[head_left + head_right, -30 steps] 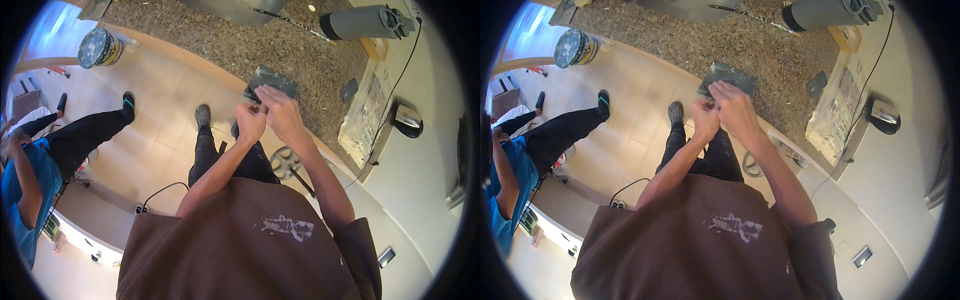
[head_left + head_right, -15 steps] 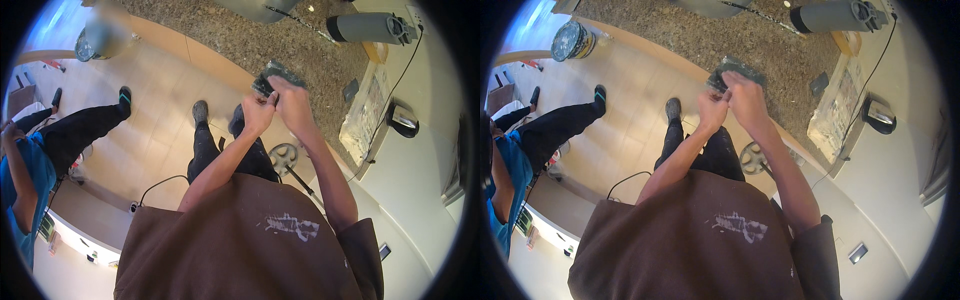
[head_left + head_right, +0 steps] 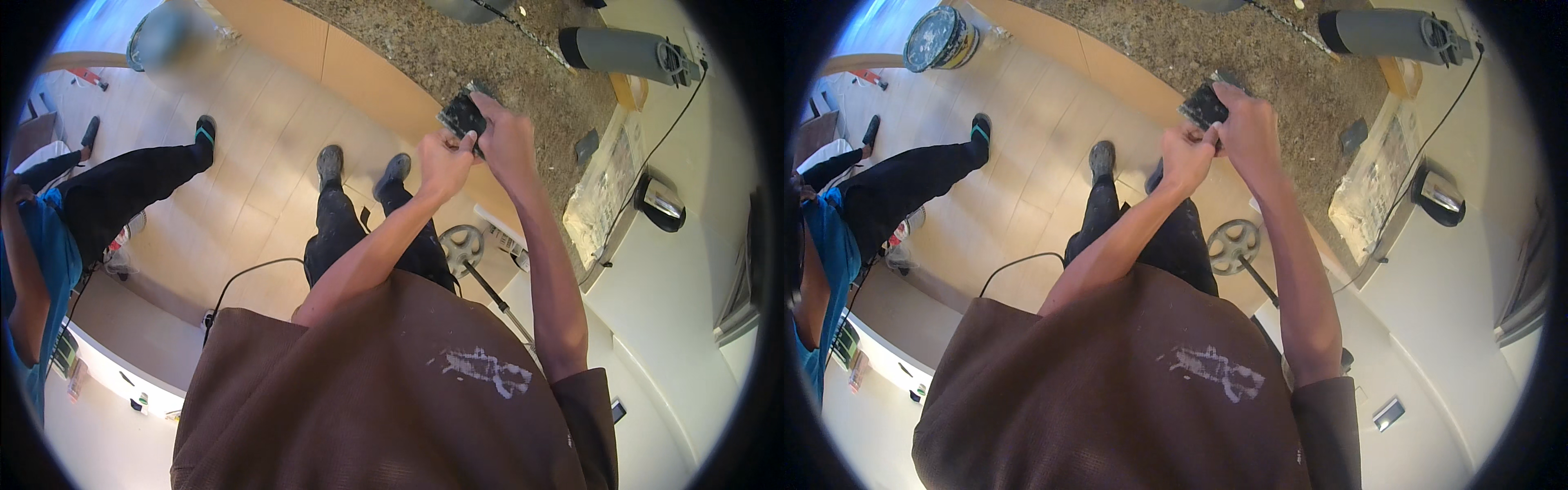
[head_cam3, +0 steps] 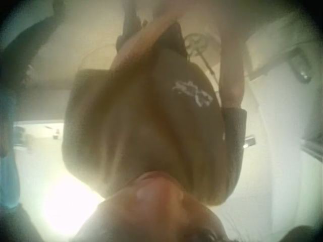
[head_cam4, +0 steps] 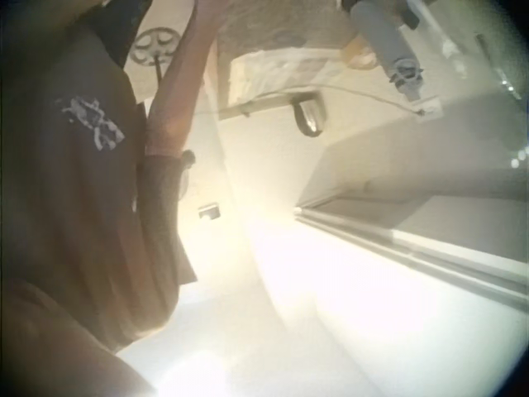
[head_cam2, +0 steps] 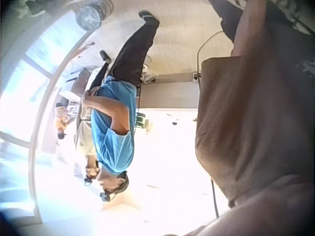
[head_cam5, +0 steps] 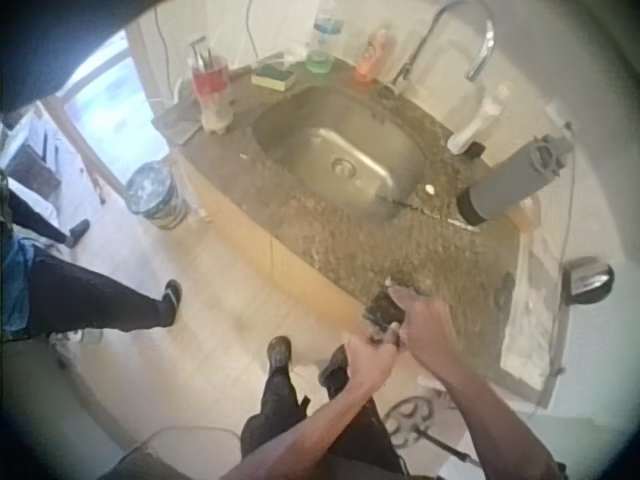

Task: The person scrapes joint compound onto a hawk, then uses a putty knife to apply and smooth the compound along a ceiling corner. The person repeatedly scoops compound and spreads it along the joint while other workers are visible in the background.

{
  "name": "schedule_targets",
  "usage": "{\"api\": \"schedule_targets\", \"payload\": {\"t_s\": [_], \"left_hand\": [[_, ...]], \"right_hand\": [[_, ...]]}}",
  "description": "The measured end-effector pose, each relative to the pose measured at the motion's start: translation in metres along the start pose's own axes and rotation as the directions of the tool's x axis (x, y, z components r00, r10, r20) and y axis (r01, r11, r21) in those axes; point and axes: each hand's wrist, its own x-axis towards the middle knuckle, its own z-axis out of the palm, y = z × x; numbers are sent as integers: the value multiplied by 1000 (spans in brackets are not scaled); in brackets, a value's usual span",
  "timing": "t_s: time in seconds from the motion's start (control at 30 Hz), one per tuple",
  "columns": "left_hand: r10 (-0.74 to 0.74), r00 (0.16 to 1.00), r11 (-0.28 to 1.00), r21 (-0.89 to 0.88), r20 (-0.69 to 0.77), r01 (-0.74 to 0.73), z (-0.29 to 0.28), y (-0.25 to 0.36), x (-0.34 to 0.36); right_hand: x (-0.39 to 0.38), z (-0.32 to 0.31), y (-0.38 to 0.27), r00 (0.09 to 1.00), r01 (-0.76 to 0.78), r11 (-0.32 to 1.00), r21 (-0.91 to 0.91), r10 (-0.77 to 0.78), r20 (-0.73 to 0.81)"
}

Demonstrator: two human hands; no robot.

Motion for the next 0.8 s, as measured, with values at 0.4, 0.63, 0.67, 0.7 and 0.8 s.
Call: {"api": "schedule_targets", "payload": {"t_s": [0.4, 0.63, 0.67, 0.7, 0.8], "left_hand": [[-8, 993, 999, -40, 120, 13, -2, -17, 28], [40, 999, 999, 7, 33, -41, -4, -9, 15], [53, 998, 997, 49, 28, -54, -5, -10, 15], [67, 997, 993, 92, 24, -69, -5, -12, 15], [82, 997, 994, 80, -11, -80, 0, -18, 17]], "right_hand": [[-2, -5, -6, 997, 14, 993, -121, -5, 77], [2, 6, -11, 1000, -9, 994, -106, 9, -6], [1, 11, -8, 999, 7, 992, -127, -12, -36], [1, 17, -5, 997, 22, 989, -148, -33, -69], [4, 20, -3, 997, 1, 989, -146, -13, -82]]}}
